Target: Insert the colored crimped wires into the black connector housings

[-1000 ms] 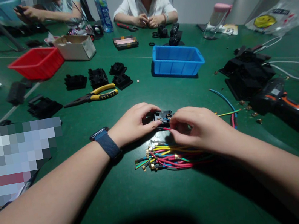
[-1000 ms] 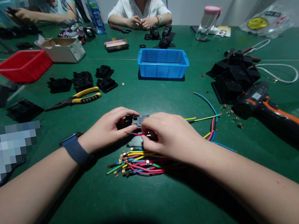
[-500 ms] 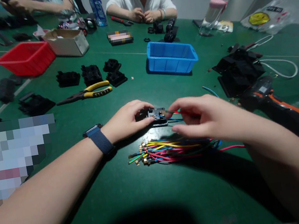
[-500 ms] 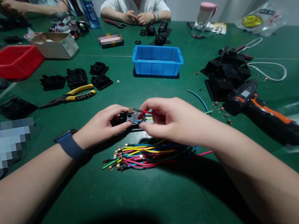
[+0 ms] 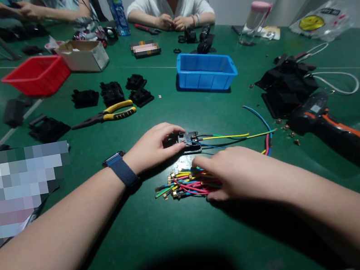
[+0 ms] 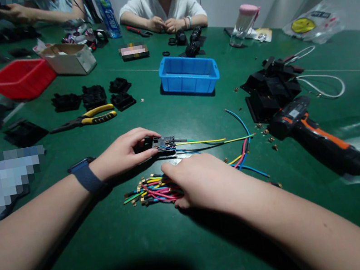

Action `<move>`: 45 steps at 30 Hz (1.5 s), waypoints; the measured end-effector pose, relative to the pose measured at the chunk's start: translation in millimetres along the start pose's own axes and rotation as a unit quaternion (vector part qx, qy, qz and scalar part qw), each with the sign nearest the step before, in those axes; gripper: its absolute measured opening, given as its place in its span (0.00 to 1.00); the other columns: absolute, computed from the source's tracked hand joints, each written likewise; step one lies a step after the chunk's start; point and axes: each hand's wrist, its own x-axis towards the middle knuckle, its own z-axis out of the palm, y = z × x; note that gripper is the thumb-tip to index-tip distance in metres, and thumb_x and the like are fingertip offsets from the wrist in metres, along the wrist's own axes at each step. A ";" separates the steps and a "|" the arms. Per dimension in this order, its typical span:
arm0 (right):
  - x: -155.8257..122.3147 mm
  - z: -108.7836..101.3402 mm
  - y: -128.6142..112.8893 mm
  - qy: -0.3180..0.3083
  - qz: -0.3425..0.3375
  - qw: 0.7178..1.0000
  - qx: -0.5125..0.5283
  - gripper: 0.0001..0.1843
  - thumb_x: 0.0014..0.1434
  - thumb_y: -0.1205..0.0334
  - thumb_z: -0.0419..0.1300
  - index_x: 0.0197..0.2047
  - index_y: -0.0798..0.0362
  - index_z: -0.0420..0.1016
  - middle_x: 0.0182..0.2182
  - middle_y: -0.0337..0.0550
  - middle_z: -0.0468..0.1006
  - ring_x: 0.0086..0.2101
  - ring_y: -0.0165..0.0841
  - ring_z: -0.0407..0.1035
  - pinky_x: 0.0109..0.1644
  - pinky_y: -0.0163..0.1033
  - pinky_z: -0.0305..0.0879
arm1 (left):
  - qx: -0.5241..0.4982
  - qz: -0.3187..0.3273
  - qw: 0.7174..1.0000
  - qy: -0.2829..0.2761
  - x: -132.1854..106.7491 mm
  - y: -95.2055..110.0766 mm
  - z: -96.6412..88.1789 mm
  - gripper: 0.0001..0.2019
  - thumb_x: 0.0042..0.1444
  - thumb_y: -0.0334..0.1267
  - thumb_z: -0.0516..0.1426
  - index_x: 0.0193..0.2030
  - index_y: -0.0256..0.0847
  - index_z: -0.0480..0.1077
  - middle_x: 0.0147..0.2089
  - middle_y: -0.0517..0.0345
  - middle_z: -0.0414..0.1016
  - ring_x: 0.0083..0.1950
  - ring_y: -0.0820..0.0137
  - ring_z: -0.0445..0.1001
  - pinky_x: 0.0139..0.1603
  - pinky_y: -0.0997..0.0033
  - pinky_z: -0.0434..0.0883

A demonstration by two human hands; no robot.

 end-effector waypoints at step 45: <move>26.3 0.4 43.1 0.204 0.055 0.963 0.170 0.10 0.60 0.65 0.53 0.40 0.55 0.75 0.33 0.43 0.76 0.34 0.31 0.67 0.39 0.35 0.59 | -0.057 0.067 0.995 -0.036 -2.8 0.4 0.7 0.19 0.52 0.46 0.60 0.48 0.39 0.70 0.45 0.54 0.75 0.46 0.68 0.71 0.49 0.68 0.66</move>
